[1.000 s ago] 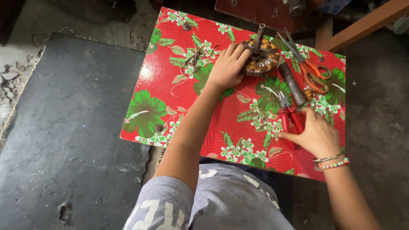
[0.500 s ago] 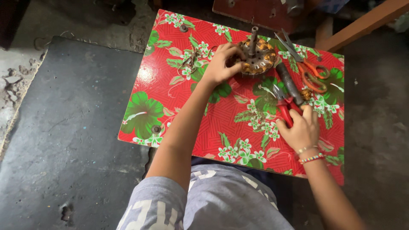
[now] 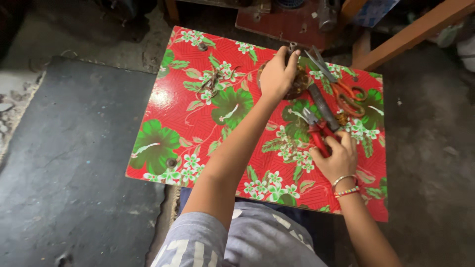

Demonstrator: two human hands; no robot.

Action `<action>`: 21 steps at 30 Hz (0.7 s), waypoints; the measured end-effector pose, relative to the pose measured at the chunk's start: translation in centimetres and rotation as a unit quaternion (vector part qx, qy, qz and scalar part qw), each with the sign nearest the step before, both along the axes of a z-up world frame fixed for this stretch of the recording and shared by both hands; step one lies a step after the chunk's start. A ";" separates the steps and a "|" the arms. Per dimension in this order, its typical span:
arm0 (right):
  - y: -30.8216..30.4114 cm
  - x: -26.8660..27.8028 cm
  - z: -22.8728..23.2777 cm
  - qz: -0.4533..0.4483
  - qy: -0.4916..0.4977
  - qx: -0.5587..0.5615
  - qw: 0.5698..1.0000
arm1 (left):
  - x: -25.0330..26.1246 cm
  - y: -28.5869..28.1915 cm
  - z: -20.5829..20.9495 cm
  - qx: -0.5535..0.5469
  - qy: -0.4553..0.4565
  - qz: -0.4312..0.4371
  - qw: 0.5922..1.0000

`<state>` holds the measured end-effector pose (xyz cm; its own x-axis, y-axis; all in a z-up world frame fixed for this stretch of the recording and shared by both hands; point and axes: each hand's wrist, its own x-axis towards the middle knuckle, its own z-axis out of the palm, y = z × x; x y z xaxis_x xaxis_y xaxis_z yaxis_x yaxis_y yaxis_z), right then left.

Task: The person strips copper wire from an appliance motor component using scissors and pliers.

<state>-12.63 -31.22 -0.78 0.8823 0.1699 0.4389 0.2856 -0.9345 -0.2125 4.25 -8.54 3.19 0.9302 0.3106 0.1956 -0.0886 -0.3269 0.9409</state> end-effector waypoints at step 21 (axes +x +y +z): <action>-0.8 1.0 1.7 0.186 0.685 0.648 0.274 | -2.5 1.8 -3.3 0.107 -0.240 -0.089 0.961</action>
<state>-11.68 -31.99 0.91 0.3968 0.8454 -0.3577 -0.8687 0.2201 -0.4437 1.74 -6.71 -0.10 0.7509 0.0596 0.6577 -0.5687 -0.4480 0.6899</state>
